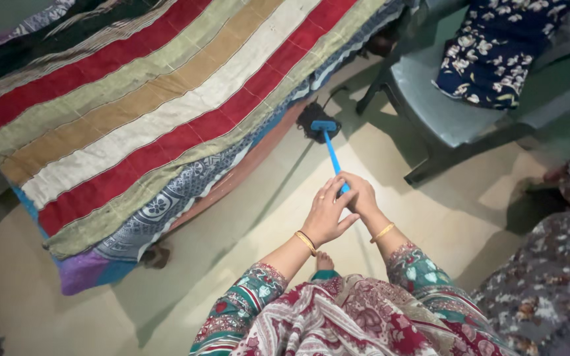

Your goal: The person mops a tiled floor in a bedroom using a blue-handled mop, moving it around a chair and between two beds.

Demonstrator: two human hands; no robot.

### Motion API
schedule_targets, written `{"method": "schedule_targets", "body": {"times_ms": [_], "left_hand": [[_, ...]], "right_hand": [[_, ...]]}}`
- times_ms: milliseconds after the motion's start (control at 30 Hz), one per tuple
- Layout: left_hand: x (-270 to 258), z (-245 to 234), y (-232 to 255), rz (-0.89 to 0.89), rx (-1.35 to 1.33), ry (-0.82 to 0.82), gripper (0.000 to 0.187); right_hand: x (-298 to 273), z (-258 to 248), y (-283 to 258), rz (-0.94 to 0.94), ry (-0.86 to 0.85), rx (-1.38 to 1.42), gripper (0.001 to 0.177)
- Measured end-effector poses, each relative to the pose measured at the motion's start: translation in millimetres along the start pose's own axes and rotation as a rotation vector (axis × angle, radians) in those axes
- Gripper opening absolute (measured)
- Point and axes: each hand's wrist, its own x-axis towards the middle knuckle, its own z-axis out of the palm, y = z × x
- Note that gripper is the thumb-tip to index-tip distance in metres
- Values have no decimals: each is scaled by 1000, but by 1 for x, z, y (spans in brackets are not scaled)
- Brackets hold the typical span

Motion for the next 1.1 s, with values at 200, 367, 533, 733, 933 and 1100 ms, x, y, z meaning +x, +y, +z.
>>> {"method": "schedule_targets", "body": {"times_ms": [200,367,533,733,933,1100], "left_hand": [[-35,-24,19,49,-141,-48,38],[-52,-14,21,112,-19,-84,41],[-46,12,18,60,29,-173,47],[2,36,-5,-131,67,-234,42],[47,51,-17,-220,44,-219,48],[69,59,-23,-294,-60,-208,56]], "right_hand": [[-62,4,-16,280,-212,88,26],[-94,78,43,-50,-3,55,43],[-90,98,90,19,-63,14,58],[-57,67,90,275,-37,528,62],[-12,37,76,568,-55,1518,47],[13,36,100,679,-85,1580,33]]}}
